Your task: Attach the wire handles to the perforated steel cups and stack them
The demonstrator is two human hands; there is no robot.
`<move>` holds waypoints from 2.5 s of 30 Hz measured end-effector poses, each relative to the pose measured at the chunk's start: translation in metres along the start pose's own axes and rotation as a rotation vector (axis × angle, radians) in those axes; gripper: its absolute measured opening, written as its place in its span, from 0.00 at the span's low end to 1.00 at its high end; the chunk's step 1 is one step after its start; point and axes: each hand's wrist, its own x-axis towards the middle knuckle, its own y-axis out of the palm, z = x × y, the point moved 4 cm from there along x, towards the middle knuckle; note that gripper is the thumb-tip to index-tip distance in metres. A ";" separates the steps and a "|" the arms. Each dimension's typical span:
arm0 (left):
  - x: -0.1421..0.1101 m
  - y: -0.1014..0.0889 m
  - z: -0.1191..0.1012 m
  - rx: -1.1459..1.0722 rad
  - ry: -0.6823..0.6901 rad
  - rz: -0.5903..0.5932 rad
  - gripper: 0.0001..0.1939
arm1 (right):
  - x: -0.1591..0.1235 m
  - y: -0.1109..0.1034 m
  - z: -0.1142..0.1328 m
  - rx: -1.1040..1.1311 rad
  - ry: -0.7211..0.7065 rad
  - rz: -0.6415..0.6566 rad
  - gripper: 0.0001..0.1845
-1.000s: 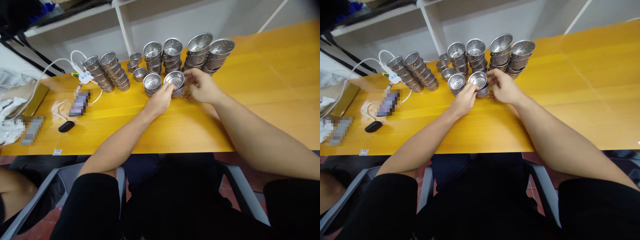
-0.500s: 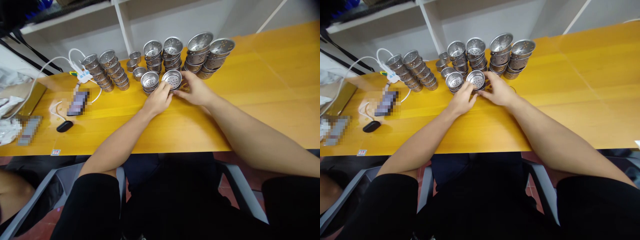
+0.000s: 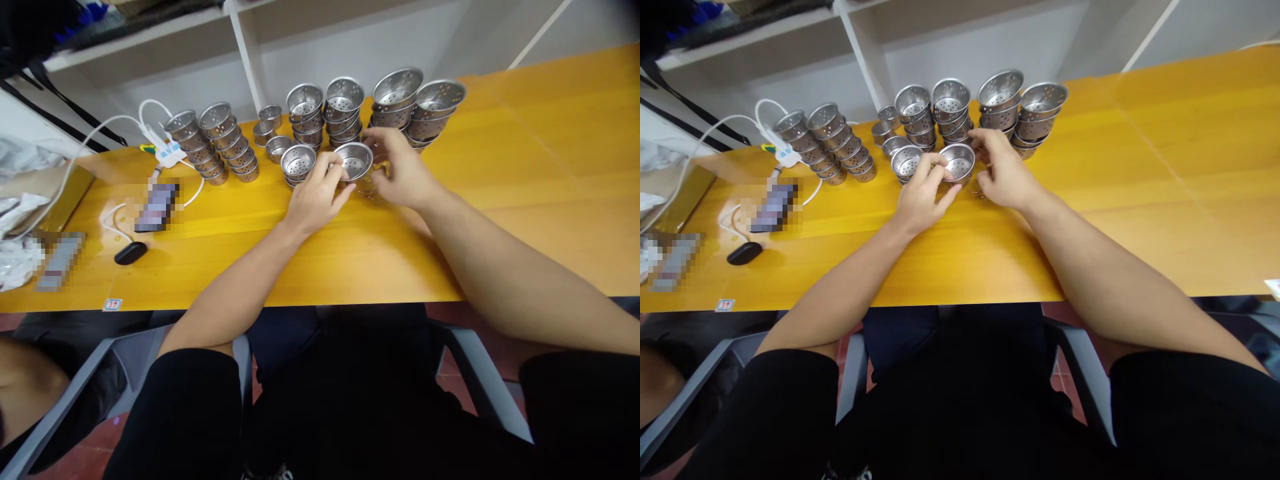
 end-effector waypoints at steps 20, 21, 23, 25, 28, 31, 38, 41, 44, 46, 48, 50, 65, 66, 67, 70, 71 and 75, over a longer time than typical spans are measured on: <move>0.009 0.028 0.052 -0.063 0.209 -0.251 0.50 | -0.008 -0.005 0.061 0.153 -0.211 0.093 0.27; 0.009 0.027 0.054 -0.066 0.207 -0.261 0.49 | -0.009 -0.006 0.062 0.154 -0.218 0.051 0.28; 0.011 0.027 0.057 -0.082 0.217 -0.274 0.48 | -0.010 -0.008 0.063 0.129 -0.203 -0.012 0.31; 0.013 0.030 0.058 -0.111 0.251 -0.284 0.48 | -0.010 -0.010 0.064 0.098 -0.166 -0.028 0.32; 0.014 0.033 0.059 -0.148 0.293 -0.295 0.49 | -0.010 -0.014 0.066 0.095 -0.148 -0.010 0.36; 0.013 0.028 0.057 -0.140 0.282 -0.276 0.46 | -0.009 -0.016 0.067 0.082 -0.135 0.056 0.40; 0.006 -0.005 0.035 -0.028 0.100 -0.113 0.37 | -0.007 -0.018 0.069 0.000 -0.088 0.117 0.38; 0.005 -0.012 0.026 -0.025 0.082 -0.104 0.36 | -0.007 -0.018 0.070 0.045 -0.124 0.083 0.30; 0.005 -0.014 0.024 -0.016 0.073 -0.093 0.37 | -0.007 -0.015 0.067 0.098 -0.123 0.062 0.30; 0.004 -0.013 0.024 -0.010 0.073 -0.075 0.38 | -0.007 -0.012 0.063 0.128 -0.095 0.073 0.33; 0.004 -0.013 0.024 -0.010 0.081 -0.058 0.38 | -0.006 -0.011 0.061 0.179 -0.082 0.077 0.31; 0.004 -0.013 0.024 -0.008 0.096 -0.055 0.37 | -0.006 -0.010 0.060 0.225 -0.088 0.071 0.25; 0.011 -0.020 0.092 -0.062 -0.072 -0.382 0.61 | -0.001 -0.020 0.035 0.181 -0.044 -0.098 0.31; 0.012 -0.019 0.103 -0.080 -0.089 -0.418 0.61 | -0.001 -0.019 0.030 0.150 -0.040 -0.050 0.33; 0.013 -0.017 0.114 -0.096 -0.103 -0.434 0.61 | -0.001 -0.018 0.027 0.128 -0.046 0.005 0.35; 0.017 -0.011 0.144 -0.138 -0.132 -0.427 0.59 | -0.002 -0.015 0.026 0.129 -0.094 0.167 0.36; 0.018 -0.008 0.151 -0.148 -0.136 -0.420 0.59 | -0.003 -0.013 0.027 0.135 -0.107 0.222 0.36; 0.019 -0.002 0.163 -0.171 -0.162 -0.364 0.56 | -0.005 -0.007 0.029 0.105 -0.128 0.406 0.35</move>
